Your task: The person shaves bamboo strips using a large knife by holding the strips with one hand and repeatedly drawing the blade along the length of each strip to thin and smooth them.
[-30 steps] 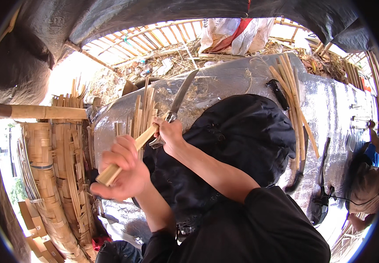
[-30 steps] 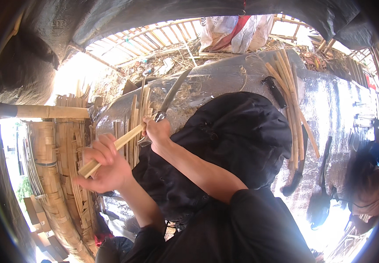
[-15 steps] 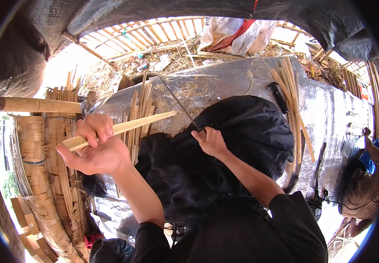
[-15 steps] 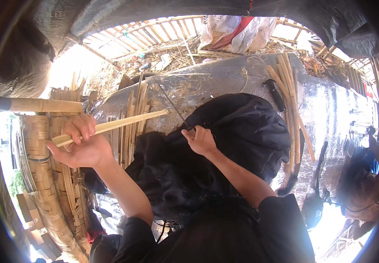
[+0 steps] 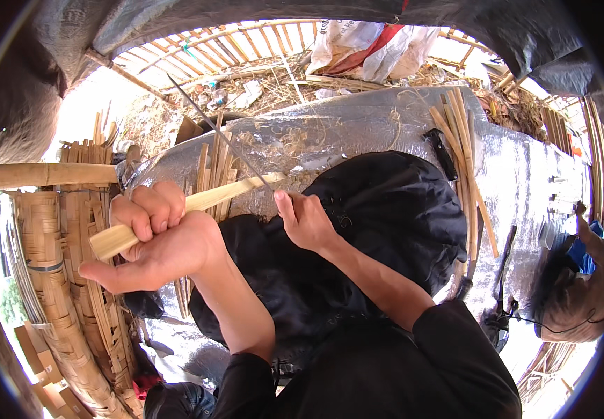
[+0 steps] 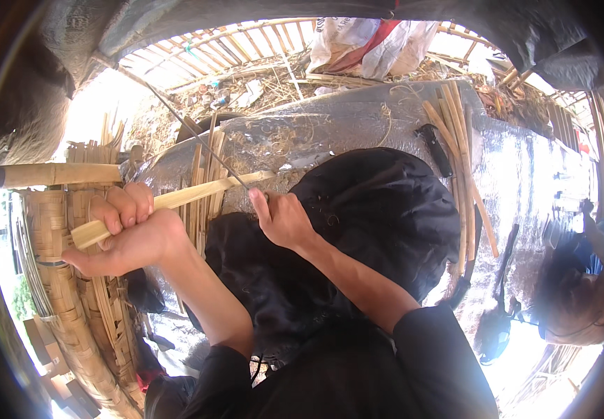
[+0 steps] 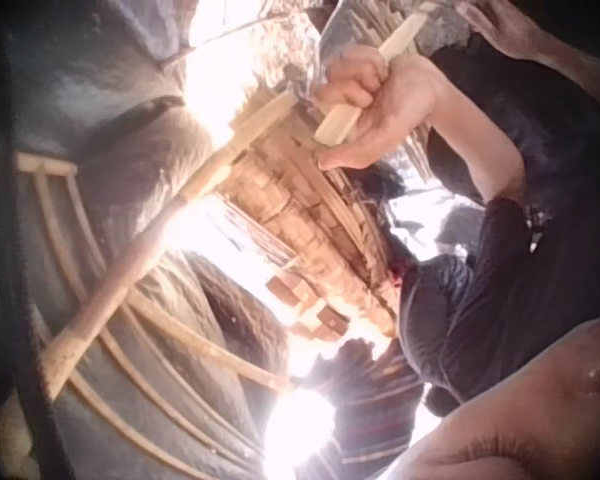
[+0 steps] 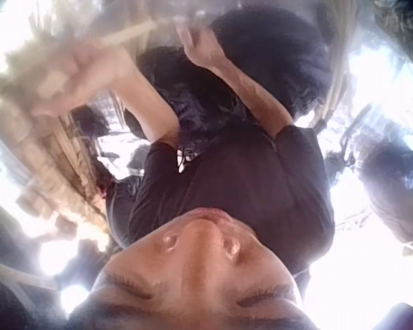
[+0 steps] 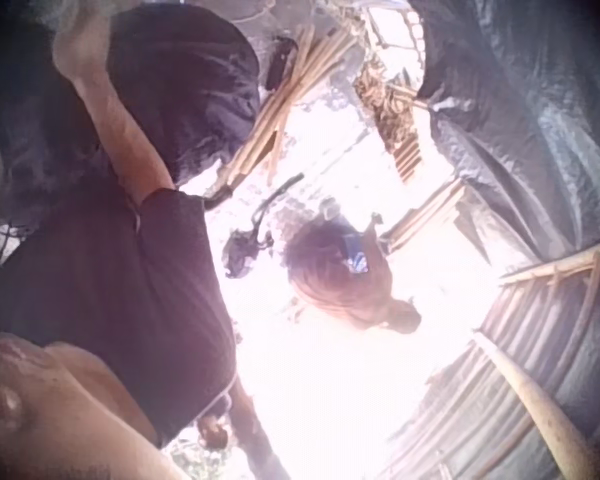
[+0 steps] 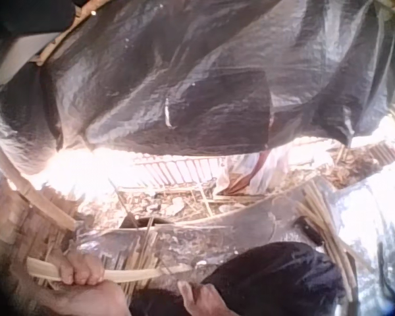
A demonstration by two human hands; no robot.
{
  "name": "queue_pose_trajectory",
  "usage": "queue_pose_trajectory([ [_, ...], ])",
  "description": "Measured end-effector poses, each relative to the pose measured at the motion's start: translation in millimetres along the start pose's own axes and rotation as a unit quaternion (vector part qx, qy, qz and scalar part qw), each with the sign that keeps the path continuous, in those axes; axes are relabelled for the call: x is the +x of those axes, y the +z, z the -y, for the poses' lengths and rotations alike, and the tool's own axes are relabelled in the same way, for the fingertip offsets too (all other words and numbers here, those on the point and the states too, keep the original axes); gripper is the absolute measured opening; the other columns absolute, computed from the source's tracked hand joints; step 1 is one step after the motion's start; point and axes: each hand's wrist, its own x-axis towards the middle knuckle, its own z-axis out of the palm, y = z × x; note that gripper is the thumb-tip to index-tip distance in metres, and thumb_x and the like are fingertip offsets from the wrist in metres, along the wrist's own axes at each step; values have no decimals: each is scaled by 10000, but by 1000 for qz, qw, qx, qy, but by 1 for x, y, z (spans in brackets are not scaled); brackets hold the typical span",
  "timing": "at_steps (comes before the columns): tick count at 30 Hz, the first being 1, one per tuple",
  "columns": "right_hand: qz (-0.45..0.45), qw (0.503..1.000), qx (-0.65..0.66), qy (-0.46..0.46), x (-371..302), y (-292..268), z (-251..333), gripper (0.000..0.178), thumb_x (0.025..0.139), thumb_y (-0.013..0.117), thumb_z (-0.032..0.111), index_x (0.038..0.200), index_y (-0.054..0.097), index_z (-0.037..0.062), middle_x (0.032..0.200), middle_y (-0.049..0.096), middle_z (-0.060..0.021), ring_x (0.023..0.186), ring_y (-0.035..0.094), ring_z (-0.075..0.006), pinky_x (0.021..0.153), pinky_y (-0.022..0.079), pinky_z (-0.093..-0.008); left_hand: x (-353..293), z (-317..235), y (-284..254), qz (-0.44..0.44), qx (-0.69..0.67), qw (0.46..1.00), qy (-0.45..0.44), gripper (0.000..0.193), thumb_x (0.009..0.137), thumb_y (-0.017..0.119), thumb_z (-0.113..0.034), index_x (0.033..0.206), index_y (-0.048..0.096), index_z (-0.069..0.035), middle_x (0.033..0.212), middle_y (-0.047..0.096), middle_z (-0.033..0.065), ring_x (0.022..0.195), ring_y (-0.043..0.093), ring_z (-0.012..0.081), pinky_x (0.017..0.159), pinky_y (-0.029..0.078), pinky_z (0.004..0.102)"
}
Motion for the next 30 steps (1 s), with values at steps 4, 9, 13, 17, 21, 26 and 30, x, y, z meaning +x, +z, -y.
queue_pose_trajectory([
  [4,20,991,-120,50,9,12,-47,595,1076,409,437,772,619,-30,751,652,-275,745,645,-484,656,529,-516,-4,11,2,-48,54,997,21,700,929,318,-797,602,257,-181,524,206,-47,428,178,101,424,126,262],
  [9,-4,993,-108,-52,-5,-1,32,569,1066,437,427,759,623,-14,713,643,-293,706,652,-484,587,524,-542,12,5,-9,-123,73,988,61,711,930,311,-808,602,237,-182,524,185,-49,429,154,93,425,91,266],
  [13,-37,967,-253,-15,-10,18,-71,582,1037,493,476,721,622,4,635,625,-272,609,655,-474,514,530,-510,2,1,-3,-104,81,991,14,672,935,320,-767,603,204,-195,509,163,-36,431,170,109,426,143,253],
  [17,-55,965,-249,-59,5,17,-29,604,1033,493,490,727,631,-12,667,636,-276,660,674,-463,498,533,-512,1,-2,-17,-109,94,989,31,720,902,315,-827,597,205,-184,490,168,-39,430,130,102,431,91,268],
  [21,-95,990,-92,-39,-13,-1,1,612,1025,502,507,740,645,-15,644,632,-285,612,658,-485,552,550,-549,-1,3,0,-77,61,994,47,658,966,367,-715,614,182,-191,526,133,-47,433,125,99,425,107,272],
  [26,-107,967,-229,-6,0,16,-40,617,1014,509,529,751,643,-13,645,632,-288,626,655,-498,554,545,-556,-3,9,17,-85,75,992,55,625,1010,491,-552,617,145,-213,527,151,-39,445,150,93,453,134,268],
  [30,-97,989,-110,6,-18,7,-16,626,1002,534,532,686,601,-4,673,638,-304,618,659,-491,522,541,-538,-9,14,14,-73,54,996,8,615,1017,484,-533,617,140,-218,519,150,-37,454,148,100,468,143,270],
])
